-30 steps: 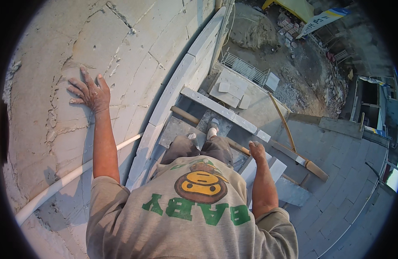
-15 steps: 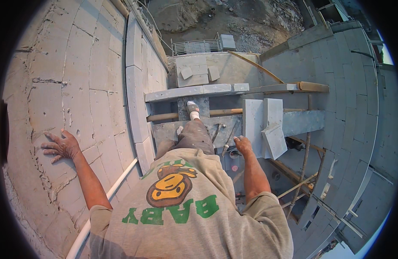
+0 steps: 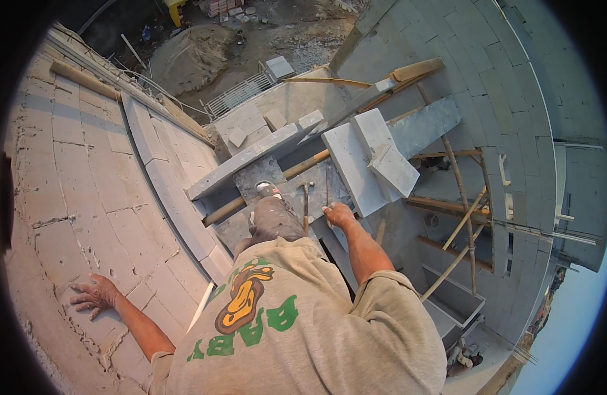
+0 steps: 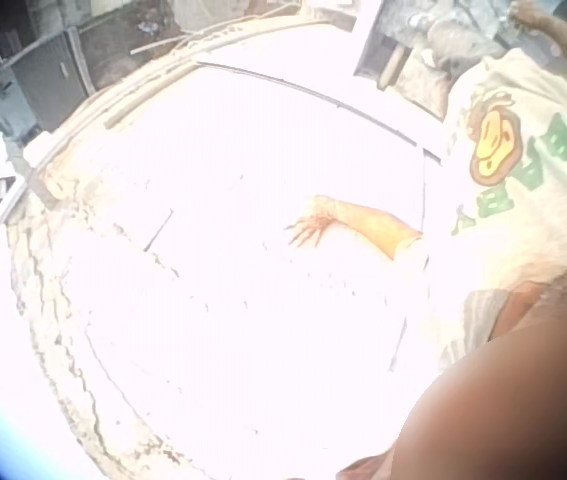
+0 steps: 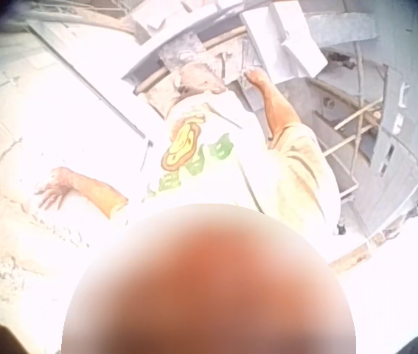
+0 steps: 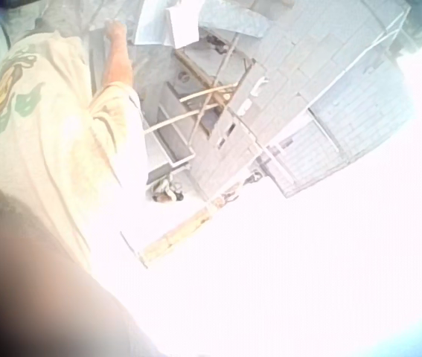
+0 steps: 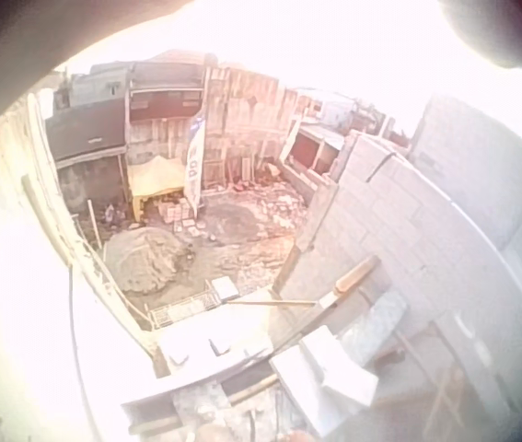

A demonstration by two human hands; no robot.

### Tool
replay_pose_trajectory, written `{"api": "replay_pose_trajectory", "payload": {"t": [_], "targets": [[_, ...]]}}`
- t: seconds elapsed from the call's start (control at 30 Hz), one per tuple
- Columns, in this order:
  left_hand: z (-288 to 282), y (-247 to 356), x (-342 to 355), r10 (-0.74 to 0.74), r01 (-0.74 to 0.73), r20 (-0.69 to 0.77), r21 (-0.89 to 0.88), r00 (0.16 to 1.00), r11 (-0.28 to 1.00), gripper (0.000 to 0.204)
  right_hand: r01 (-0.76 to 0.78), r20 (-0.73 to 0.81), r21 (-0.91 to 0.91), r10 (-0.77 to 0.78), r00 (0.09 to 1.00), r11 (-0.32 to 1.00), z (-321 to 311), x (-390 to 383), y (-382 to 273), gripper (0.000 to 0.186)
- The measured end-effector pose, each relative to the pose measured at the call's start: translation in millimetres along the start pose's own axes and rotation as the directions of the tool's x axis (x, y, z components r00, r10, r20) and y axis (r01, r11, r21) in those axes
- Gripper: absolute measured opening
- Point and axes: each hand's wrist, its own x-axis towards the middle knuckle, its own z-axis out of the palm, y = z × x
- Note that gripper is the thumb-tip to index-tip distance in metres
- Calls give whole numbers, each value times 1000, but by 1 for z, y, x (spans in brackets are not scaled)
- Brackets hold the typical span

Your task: The person taps and aligns concrete blocks with a hammer, checks the wall alignment using a string line, and applies mortar from a bucket onto the blocks using a trowel.

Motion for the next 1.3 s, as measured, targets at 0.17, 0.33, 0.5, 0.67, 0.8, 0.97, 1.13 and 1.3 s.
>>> {"api": "replay_pose_trajectory", "payload": {"t": [0.17,0.33,0.5,0.67,0.8,0.97,1.13,1.3], "targets": [[3,-5,0,-1,1,-6,5,1000,1000,70,91,-39,42,-89,995,995,-26,-4,-34,51],[5,1,1,15,-16,-20,-15,1000,1000,71,63,-24,69,-61,998,996,-33,5,-31,52],[-11,-19,-2,22,-26,44,88,999,996,74,74,2,0,-74,997,997,-30,13,-19,53],[-32,16,-2,-22,-60,342,229,939,972,69,40,-15,29,-39,999,999,-41,16,12,49],[-54,25,-35,4,26,559,-46,829,999,67,75,38,72,-77,996,995,-19,64,63,38],[-70,-2,-157,-74,474,890,-168,451,865,66,106,63,95,-113,992,990,-29,145,113,36],[-119,-19,-290,24,478,992,-82,127,875,59,47,95,214,-69,993,976,-112,112,9,38],[-154,-33,-360,170,456,984,-126,-58,881,53,190,45,185,-201,978,964,-134,130,-29,38]]}}
